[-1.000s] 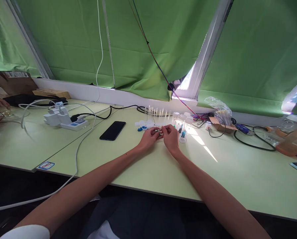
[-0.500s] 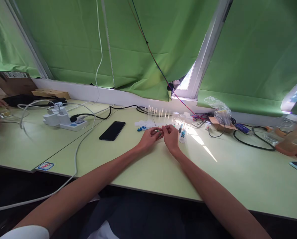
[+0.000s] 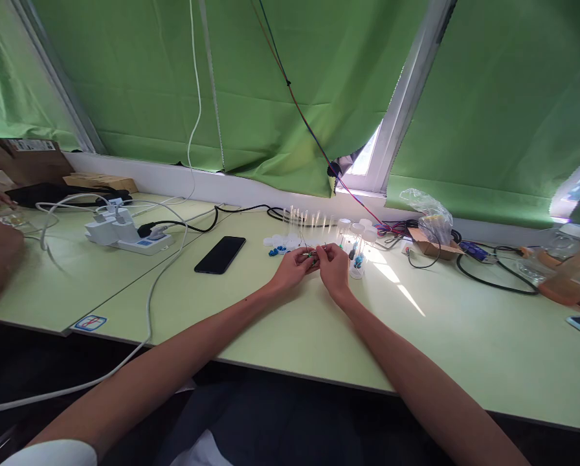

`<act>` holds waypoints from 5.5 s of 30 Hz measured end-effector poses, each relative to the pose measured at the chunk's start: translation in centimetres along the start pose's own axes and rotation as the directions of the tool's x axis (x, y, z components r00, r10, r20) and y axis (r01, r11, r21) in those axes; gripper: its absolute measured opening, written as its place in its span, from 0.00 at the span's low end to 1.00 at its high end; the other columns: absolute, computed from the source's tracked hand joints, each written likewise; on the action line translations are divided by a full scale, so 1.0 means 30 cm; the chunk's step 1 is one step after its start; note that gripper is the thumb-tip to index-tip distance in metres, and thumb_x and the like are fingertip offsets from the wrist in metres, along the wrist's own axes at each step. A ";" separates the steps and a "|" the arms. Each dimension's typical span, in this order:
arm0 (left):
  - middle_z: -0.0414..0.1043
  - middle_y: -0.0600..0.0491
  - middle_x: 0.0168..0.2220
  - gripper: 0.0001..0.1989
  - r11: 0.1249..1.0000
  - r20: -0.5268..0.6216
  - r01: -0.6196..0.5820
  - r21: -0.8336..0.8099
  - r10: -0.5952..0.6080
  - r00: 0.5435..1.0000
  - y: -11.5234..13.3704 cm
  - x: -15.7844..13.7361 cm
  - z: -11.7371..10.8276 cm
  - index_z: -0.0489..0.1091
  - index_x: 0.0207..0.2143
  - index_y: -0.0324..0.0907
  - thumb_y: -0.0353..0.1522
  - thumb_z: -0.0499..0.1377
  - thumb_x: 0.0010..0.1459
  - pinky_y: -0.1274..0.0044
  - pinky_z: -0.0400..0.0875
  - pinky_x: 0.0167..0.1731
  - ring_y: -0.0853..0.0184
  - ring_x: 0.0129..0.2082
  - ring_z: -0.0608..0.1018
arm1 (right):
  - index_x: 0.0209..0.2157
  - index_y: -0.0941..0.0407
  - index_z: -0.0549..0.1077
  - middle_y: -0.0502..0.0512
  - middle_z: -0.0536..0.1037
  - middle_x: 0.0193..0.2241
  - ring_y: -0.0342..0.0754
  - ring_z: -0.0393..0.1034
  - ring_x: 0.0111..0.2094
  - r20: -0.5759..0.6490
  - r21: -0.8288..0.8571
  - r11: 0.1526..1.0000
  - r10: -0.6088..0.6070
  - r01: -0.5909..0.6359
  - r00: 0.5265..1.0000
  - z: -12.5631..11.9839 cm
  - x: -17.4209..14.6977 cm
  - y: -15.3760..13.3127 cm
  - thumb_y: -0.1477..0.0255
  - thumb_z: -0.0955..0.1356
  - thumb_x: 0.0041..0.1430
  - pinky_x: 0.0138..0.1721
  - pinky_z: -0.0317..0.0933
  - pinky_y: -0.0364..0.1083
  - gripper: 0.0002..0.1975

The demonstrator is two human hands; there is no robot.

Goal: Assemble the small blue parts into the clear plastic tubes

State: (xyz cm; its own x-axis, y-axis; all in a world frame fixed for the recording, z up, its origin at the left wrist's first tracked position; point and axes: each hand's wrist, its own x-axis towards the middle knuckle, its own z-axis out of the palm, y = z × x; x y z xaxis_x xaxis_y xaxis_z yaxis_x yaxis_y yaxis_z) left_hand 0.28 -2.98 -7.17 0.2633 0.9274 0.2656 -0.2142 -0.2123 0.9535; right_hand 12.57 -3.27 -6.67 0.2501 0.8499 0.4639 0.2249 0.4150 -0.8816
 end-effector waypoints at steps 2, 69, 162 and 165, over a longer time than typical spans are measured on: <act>0.79 0.47 0.40 0.18 1.000 0.000 -0.001 0.014 0.001 1.000 0.001 -0.002 0.001 0.72 0.42 0.39 0.39 0.66 0.50 0.64 0.71 0.51 0.60 0.44 0.79 | 0.27 0.56 0.70 0.53 0.76 0.24 0.48 0.71 0.27 -0.004 -0.005 1.000 -0.002 0.002 1.000 0.000 -0.002 -0.002 0.63 0.66 0.56 0.32 0.62 0.47 0.10; 0.78 0.45 0.39 0.23 1.000 -0.067 -0.019 0.012 0.020 0.998 0.034 -0.022 0.024 0.71 0.39 0.39 0.44 0.69 0.45 0.62 0.72 0.49 0.58 0.42 0.79 | 0.24 0.55 0.71 0.55 0.78 0.26 0.49 0.73 0.29 0.055 0.000 1.000 -0.021 0.022 0.998 -0.013 0.005 -0.012 0.62 0.67 0.55 0.33 0.66 0.47 0.12; 0.79 0.44 0.39 0.17 0.961 0.077 0.142 -0.235 -0.128 0.989 0.035 -0.028 0.023 0.74 0.39 0.34 0.33 0.70 0.47 0.62 0.65 0.59 0.59 0.44 0.80 | 0.19 0.54 0.75 0.53 0.77 0.28 0.48 0.69 0.35 0.005 0.026 0.989 -0.148 0.147 0.989 -0.053 0.025 -0.023 0.63 0.71 0.53 0.40 0.61 0.48 0.14; 0.80 0.44 0.38 0.15 0.961 0.067 0.146 -0.236 -0.134 0.989 0.039 -0.028 0.025 0.74 0.37 0.35 0.32 0.70 0.47 0.62 0.66 0.59 0.59 0.43 0.81 | 0.17 0.54 0.74 0.53 0.76 0.27 0.48 0.69 0.34 -0.005 -0.022 0.986 -0.166 0.166 0.986 -0.054 0.027 -0.021 0.62 0.71 0.53 0.40 0.61 0.48 0.15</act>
State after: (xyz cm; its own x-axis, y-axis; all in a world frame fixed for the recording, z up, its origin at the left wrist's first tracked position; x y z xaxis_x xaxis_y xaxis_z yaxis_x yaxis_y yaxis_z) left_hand 0.50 -4.25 -6.19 0.3523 0.9247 0.1445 -0.3897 0.0046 0.9209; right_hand 14.14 -3.36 -5.58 0.2141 0.7676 0.6041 0.2839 0.5429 -0.7904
